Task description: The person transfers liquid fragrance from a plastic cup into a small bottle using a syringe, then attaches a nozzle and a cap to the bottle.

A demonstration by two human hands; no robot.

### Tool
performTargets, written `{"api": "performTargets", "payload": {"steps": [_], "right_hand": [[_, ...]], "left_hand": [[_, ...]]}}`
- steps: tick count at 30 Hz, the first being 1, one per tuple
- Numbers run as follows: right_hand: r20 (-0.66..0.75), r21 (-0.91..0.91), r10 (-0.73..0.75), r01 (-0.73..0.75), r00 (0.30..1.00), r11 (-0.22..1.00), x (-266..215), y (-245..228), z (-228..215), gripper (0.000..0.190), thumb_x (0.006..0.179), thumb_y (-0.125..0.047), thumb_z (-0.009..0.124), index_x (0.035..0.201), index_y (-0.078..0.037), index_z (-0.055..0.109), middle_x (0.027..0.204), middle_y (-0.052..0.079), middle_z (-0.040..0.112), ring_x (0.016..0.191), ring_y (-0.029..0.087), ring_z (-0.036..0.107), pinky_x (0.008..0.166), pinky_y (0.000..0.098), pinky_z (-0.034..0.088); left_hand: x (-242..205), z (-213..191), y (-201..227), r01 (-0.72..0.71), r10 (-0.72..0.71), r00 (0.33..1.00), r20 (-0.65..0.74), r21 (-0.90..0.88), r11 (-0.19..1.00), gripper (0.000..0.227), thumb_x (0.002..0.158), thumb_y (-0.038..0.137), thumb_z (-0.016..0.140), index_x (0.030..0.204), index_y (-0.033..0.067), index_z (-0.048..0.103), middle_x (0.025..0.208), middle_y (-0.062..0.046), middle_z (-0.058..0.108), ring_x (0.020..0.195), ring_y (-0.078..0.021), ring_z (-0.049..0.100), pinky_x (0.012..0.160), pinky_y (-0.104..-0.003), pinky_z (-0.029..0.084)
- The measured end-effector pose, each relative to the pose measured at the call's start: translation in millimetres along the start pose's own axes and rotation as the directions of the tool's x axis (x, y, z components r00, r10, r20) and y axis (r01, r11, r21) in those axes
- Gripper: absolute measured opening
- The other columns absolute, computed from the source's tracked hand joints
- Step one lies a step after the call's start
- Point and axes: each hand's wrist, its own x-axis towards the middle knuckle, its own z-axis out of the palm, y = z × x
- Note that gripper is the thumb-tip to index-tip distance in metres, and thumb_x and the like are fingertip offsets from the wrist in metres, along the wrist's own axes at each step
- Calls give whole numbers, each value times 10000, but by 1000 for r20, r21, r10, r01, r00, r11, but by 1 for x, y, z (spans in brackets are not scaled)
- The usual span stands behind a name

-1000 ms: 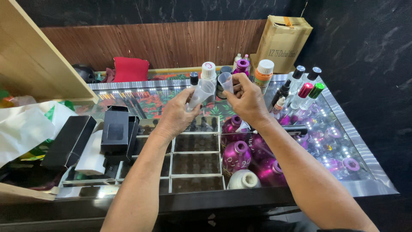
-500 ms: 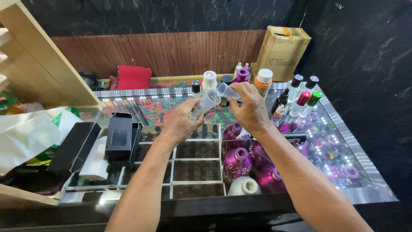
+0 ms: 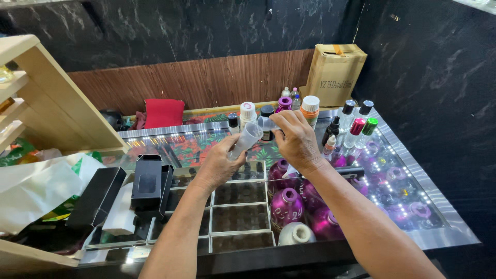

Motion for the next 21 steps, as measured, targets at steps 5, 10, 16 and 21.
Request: {"api": "performTargets", "payload": {"steps": [5, 10, 16, 21], "right_hand": [[-21, -51, -41, 39, 999, 998, 0, 3, 2, 443, 736, -21, 816, 1143, -140, 689, 991, 59, 644, 970, 295, 638, 910, 405, 544], [-47, -66, -73, 70, 996, 995, 3, 2, 0, 386, 775, 16, 778, 1122, -130, 694, 977, 68, 635, 967, 305, 636, 912, 415, 532], [-71, -114, -100, 91, 992, 989, 3, 0, 2, 380, 759, 16, 793, 1097, -131, 699, 983, 51, 625, 978, 295, 631, 899, 411, 533], [-94, -111, -142, 131, 985, 985, 5, 1, 3, 331, 783, 33, 771, 1067, -125, 705, 984, 64, 614, 996, 309, 620, 922, 424, 523]], "left_hand": [[1, -2, 4, 28, -27, 999, 17, -15, 1000, 479, 867, 289, 760, 1308, 126, 667, 1139, -156, 725, 1082, -349, 700, 929, -415, 598], [1, -4, 9, 34, -34, 999, 22, -26, 999, 480, 870, 264, 756, 1318, 119, 665, 1143, -161, 725, 1082, -360, 699, 942, -415, 596], [1, -1, 6, 32, -32, 999, 22, -19, 999, 471, 876, 260, 758, 1316, 124, 662, 1146, -161, 723, 1083, -353, 698, 939, -416, 599], [0, -6, 12, 39, -39, 999, 38, -18, 999, 468, 898, 274, 747, 1321, 97, 654, 1135, -179, 722, 1075, -363, 703, 953, -428, 595]]}}
